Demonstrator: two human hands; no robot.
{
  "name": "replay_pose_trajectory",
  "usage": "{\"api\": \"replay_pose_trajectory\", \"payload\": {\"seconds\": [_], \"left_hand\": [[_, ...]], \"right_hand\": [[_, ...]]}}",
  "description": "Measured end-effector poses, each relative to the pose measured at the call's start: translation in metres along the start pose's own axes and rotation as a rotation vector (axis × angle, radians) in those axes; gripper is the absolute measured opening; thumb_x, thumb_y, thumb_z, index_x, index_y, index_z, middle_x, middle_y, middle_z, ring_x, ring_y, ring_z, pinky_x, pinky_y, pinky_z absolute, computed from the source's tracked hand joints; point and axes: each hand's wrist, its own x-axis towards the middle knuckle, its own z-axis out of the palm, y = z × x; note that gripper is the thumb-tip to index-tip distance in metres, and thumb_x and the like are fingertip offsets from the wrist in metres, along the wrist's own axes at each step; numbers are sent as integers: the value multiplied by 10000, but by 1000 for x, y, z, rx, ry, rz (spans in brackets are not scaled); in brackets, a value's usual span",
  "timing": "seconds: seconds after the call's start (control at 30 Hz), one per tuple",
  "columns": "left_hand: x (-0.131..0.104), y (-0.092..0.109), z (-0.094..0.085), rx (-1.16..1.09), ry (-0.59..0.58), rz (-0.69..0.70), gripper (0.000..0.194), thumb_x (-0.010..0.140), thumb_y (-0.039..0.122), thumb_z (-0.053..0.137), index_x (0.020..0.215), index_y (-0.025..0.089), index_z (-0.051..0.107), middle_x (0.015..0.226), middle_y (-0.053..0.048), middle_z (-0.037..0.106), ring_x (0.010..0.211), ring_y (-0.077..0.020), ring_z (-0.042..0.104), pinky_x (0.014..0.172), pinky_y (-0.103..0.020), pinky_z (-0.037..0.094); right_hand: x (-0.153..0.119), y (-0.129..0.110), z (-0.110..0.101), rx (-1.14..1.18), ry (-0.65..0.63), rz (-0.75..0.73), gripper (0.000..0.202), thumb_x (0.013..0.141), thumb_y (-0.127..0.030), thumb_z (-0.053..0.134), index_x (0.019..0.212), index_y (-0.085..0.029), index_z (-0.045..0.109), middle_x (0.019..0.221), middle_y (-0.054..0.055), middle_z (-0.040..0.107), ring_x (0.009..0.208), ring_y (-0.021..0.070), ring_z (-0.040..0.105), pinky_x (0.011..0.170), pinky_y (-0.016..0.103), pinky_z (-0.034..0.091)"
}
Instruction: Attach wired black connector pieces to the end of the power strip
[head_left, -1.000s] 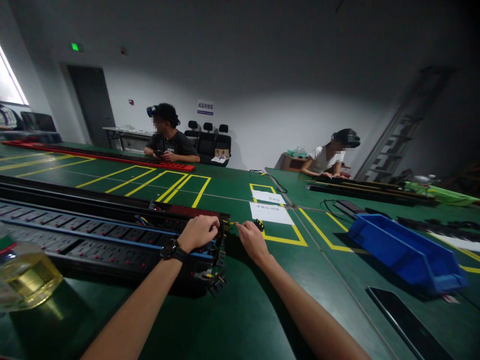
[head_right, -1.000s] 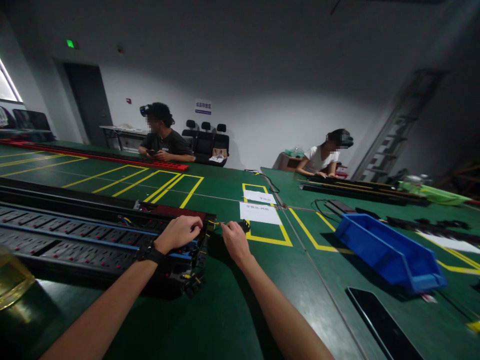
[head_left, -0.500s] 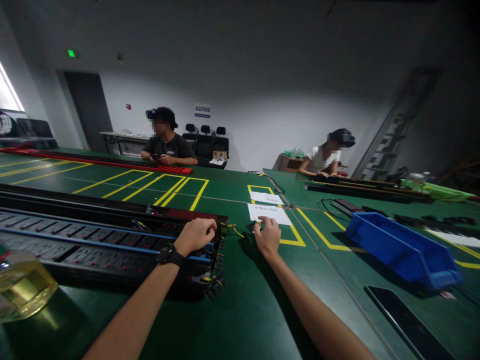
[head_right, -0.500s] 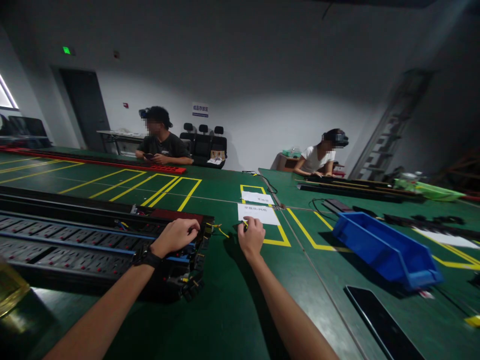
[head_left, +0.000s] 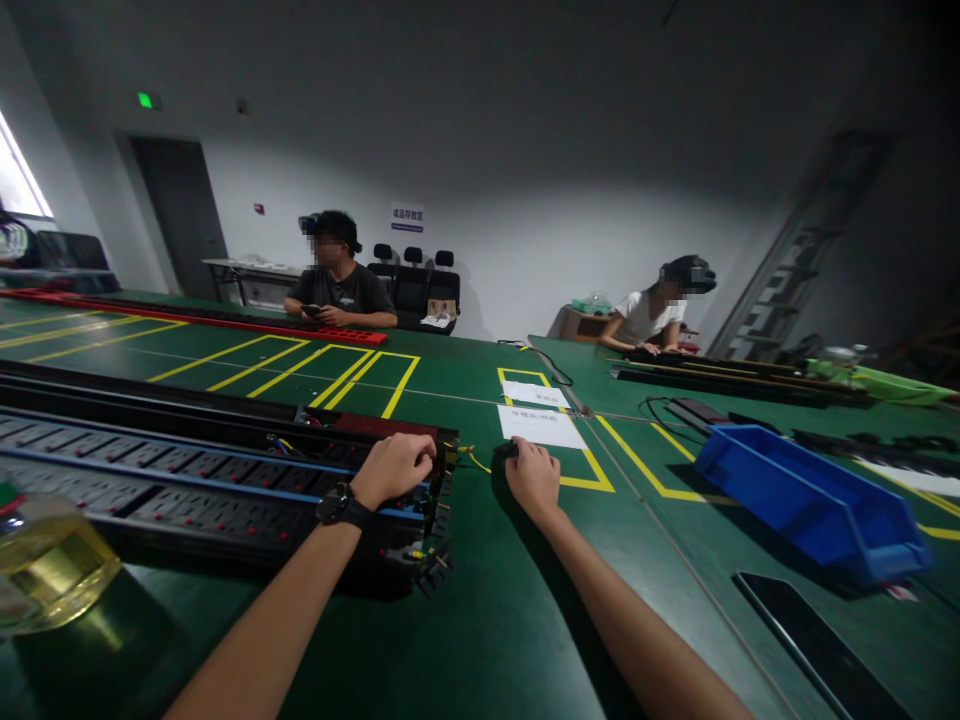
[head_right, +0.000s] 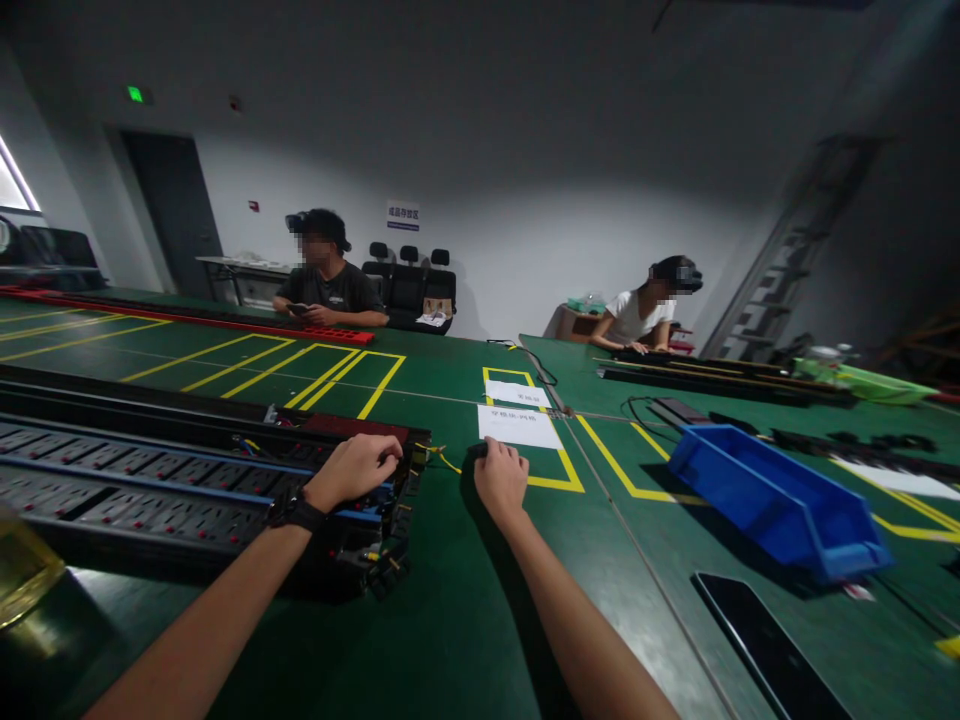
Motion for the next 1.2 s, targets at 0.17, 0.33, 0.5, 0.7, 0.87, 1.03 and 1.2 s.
{"api": "replay_pose_trajectory", "payload": {"seconds": [0.17,0.33,0.5,0.7,0.87,1.03,1.2], "left_hand": [[0,-2,2,10,-4,-4,212,895,233,528,964,264,726,962,-26,785,883,-218,734,752,-280,516],[0,-3,4,6,-6,-1,217,895,242,534,979,258,733,965,-37,786,883,-212,735,766,-273,521],[0,-2,3,4,-1,-2,206,890,238,537,963,261,728,968,-31,787,884,-215,736,756,-275,516],[1,1,2,21,-14,1,214,890,234,517,950,261,720,960,-27,785,890,-218,734,746,-276,508],[1,0,2,26,-14,9,220,886,231,509,954,267,715,961,-23,783,893,-226,734,751,-287,507],[1,-1,2,32,-15,4,210,889,233,513,947,261,713,958,-26,783,898,-226,736,741,-281,497],[1,-1,2,28,-12,-1,204,889,231,526,948,260,719,955,-25,785,884,-219,736,742,-275,498]], "right_hand": [[0,1,-4,-30,-110,42,582,921,-282,547,1490,-173,490,1108,175,747,1064,323,651,929,434,391],[5,6,-2,35,-133,42,528,927,-194,528,1455,-191,543,1002,150,761,1004,307,670,855,390,437],[10,-2,9,317,-126,0,416,920,-204,552,1318,-258,661,958,50,783,906,241,716,779,316,496],[10,-18,14,395,-173,42,374,915,-228,586,1272,-221,695,984,61,799,922,249,741,801,325,531],[10,-23,15,481,-247,-21,376,913,-226,585,1276,-233,683,975,36,805,916,234,751,803,307,535],[10,-26,16,537,-249,-19,363,891,-233,589,1238,-218,696,932,34,807,866,237,753,763,298,528],[9,-26,16,602,-230,-31,342,864,-247,571,1173,-215,713,910,32,803,825,230,746,722,287,513]]}}
